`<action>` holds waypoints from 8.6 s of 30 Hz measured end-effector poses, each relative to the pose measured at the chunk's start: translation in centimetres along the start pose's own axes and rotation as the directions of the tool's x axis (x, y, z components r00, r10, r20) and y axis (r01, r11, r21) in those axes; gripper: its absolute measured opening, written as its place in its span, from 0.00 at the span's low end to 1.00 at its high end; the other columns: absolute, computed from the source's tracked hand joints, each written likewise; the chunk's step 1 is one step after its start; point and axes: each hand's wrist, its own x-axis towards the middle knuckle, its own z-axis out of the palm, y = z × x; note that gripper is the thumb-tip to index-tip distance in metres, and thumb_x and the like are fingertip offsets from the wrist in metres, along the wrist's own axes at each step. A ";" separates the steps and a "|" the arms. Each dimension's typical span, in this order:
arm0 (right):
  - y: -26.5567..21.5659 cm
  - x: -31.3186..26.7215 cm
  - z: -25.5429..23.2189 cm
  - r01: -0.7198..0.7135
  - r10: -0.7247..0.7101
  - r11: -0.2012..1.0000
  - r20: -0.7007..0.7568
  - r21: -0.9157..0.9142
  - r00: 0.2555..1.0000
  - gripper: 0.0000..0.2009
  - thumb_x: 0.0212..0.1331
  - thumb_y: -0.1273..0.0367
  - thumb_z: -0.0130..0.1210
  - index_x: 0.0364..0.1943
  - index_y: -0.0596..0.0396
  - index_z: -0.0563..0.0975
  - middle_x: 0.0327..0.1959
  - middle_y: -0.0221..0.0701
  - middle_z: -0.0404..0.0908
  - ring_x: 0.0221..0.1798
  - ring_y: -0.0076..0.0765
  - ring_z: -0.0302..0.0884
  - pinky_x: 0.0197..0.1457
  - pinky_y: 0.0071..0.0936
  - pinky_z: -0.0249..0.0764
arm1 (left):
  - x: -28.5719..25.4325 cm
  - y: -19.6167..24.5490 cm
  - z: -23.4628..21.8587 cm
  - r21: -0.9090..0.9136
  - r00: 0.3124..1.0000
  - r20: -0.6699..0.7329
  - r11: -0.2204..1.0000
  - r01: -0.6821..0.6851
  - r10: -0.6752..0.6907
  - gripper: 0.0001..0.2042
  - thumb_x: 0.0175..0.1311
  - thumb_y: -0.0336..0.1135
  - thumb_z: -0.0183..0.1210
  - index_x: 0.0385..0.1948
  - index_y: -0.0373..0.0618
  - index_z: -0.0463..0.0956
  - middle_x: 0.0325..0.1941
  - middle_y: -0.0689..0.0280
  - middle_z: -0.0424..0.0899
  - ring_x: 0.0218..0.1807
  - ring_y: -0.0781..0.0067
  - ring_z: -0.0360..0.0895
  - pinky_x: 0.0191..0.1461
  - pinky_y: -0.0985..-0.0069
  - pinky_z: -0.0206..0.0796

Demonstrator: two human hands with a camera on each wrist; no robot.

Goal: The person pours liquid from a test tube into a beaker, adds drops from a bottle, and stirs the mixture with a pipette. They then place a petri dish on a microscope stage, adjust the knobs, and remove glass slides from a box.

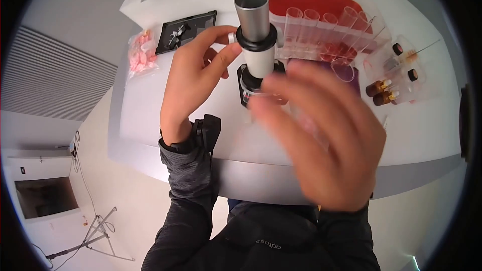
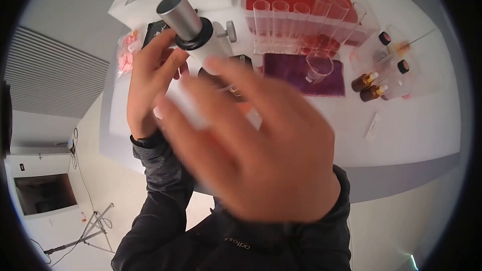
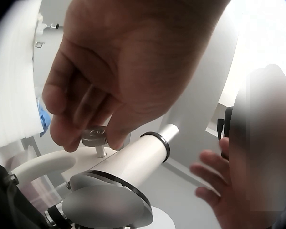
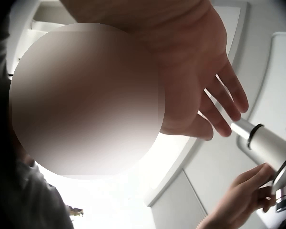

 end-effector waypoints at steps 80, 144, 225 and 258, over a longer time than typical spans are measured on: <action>7.0 -0.8 1.9 -0.390 0.257 0.889 0.443 0.241 0.859 0.28 0.60 0.73 0.57 0.67 0.49 0.64 0.43 0.44 0.82 0.44 0.54 0.80 0.48 0.43 0.75 | -0.4 -2.8 5.1 -0.114 0.963 -0.248 0.985 -0.133 0.101 0.21 0.79 0.50 0.38 0.44 0.39 0.71 0.27 0.68 0.73 0.31 0.80 0.69 0.37 0.79 0.64; 0.9 -15.7 -2.9 -0.068 -0.078 0.980 0.682 0.185 0.727 0.06 0.58 0.65 0.58 0.31 0.52 0.77 0.29 0.33 0.79 0.33 0.44 0.79 0.35 0.40 0.74 | -17.1 -8.1 0.7 0.251 0.890 -0.385 0.901 0.354 -0.242 0.21 0.71 0.46 0.51 0.23 0.39 0.76 0.16 0.64 0.76 0.19 0.71 0.73 0.25 0.72 0.63; 0.9 -22.2 -1.4 0.017 -0.059 0.996 0.526 0.085 0.849 0.09 0.52 0.71 0.57 0.20 0.53 0.69 0.19 0.31 0.69 0.20 0.40 0.71 0.22 0.35 0.66 | -22.6 -10.8 0.7 0.222 0.914 -0.366 0.937 0.269 -0.175 0.18 0.70 0.43 0.54 0.22 0.39 0.76 0.15 0.60 0.75 0.17 0.65 0.70 0.25 0.70 0.61; 5.0 -11.3 -1.8 -0.062 -0.013 0.990 0.507 0.130 0.862 0.06 0.52 0.71 0.62 0.26 0.50 0.75 0.22 0.28 0.74 0.23 0.37 0.73 0.24 0.31 0.68 | -5.8 1.4 -2.1 0.016 0.979 -0.201 0.999 0.039 -0.035 0.11 0.70 0.37 0.57 0.44 0.40 0.76 0.34 0.69 0.80 0.28 0.83 0.74 0.29 0.83 0.64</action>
